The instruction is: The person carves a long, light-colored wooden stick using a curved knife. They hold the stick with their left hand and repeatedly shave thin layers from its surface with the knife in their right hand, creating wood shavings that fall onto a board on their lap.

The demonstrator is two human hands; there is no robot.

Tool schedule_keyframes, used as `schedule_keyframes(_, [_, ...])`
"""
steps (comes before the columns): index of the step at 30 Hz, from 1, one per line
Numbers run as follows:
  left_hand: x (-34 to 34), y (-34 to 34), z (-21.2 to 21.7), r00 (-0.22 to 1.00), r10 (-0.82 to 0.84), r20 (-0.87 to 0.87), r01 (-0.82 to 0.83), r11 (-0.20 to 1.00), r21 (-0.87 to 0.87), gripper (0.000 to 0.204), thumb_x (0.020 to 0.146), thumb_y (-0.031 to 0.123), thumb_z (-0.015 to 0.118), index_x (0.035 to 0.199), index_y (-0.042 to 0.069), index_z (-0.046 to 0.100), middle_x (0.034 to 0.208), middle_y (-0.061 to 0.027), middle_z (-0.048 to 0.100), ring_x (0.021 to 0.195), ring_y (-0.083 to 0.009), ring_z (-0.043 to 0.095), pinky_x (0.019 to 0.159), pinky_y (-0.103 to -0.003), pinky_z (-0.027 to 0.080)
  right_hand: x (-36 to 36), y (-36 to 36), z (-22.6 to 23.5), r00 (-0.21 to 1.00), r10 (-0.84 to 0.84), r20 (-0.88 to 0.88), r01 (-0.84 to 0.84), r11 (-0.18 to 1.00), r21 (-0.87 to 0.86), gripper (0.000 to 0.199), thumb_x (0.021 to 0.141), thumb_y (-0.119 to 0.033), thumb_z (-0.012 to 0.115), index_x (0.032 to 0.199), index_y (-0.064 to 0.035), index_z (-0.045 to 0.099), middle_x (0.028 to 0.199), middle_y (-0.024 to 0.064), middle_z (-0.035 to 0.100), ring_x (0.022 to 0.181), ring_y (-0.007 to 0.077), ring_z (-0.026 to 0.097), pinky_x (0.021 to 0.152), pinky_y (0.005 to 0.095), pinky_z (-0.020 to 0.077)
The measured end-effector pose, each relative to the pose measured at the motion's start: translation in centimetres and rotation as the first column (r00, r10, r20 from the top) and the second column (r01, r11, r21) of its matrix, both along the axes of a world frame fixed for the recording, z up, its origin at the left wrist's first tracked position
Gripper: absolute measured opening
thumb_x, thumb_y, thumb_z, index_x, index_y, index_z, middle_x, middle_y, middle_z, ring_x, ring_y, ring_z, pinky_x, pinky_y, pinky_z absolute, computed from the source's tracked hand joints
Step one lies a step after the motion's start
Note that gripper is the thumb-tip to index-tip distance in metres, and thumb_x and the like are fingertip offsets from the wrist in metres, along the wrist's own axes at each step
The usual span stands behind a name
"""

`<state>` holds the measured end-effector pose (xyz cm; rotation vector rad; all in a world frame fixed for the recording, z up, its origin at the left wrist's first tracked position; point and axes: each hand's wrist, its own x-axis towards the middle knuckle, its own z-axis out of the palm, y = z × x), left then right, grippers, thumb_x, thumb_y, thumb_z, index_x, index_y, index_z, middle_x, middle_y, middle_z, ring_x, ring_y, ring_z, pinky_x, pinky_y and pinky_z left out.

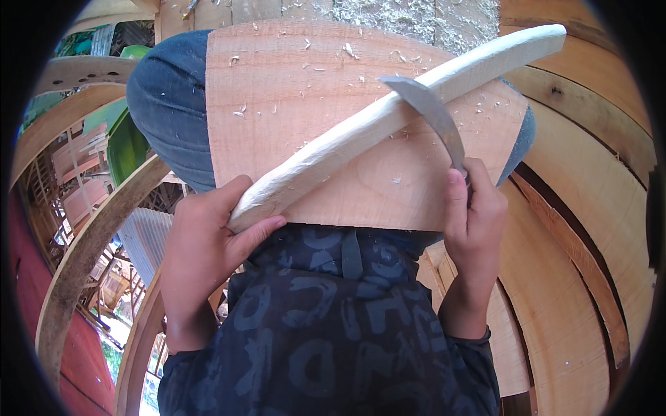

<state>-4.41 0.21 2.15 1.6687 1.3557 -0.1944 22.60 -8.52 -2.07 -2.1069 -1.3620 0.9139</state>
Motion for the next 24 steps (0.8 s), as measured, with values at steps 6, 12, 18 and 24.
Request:
schedule_keyframes(6, [1.0, -0.6, -0.5, 0.997, -0.059, 0.047, 0.052, 0.990, 0.134, 0.025, 0.080, 0.020, 0.075, 0.085, 0.003, 0.058, 0.071, -0.0187, 0.057, 0.069, -0.0396, 0.060, 0.058, -0.040, 0.046, -1.9, 0.2, 0.0, 0.985, 0.166, 0.046, -0.168, 0.985, 0.036, 0.028, 0.090, -0.024, 0.068, 0.078, -0.0018, 0.057, 0.058, 0.0139, 0.053, 0.050, 0.0301, 0.055, 0.047, 0.0369, 0.0419])
schedule_keyframes(12, [1.6, -1.9, -0.9, 0.995, -0.100, 0.001, 0.095, 0.945, 0.313, 0.023, 0.081, 0.017, 0.073, 0.082, 0.004, 0.055, 0.071, -0.0150, 0.055, 0.067, -0.0365, 0.059, 0.057, -0.042, 0.044, -0.2, 0.3, -1.0, 0.940, 0.188, 0.284, -0.217, 0.973, 0.075, 0.035, 0.089, -0.033, 0.069, 0.073, -0.0047, 0.056, 0.053, 0.0120, 0.050, 0.046, 0.0307, 0.053, 0.044, 0.0369, 0.0407])
schedule_keyframes(18, [1.3, -2.0, -1.0, 0.991, -0.131, 0.002, 0.124, 0.939, 0.320, 0.023, 0.081, 0.016, 0.073, 0.083, 0.005, 0.054, 0.072, -0.0133, 0.053, 0.066, -0.0343, 0.059, 0.056, -0.042, 0.044, 1.7, 0.8, -1.7, 0.863, 0.241, 0.444, -0.321, 0.940, 0.114, 0.039, 0.089, -0.040, 0.068, 0.073, -0.0068, 0.055, 0.052, 0.0088, 0.049, 0.045, 0.0265, 0.053, 0.042, 0.0348, 0.0394])
schedule_keyframes(24, [1.3, -1.8, -1.0, 0.995, -0.097, 0.019, 0.088, 0.961, 0.262, 0.024, 0.081, 0.013, 0.074, 0.083, 0.001, 0.053, 0.071, -0.0182, 0.051, 0.066, -0.0401, 0.055, 0.057, -0.041, 0.042, 2.1, 1.0, -2.3, 0.840, 0.230, 0.492, -0.336, 0.932, 0.138, 0.041, 0.091, -0.042, 0.065, 0.073, -0.0065, 0.055, 0.052, 0.0075, 0.049, 0.045, 0.0254, 0.052, 0.042, 0.0343, 0.0390])
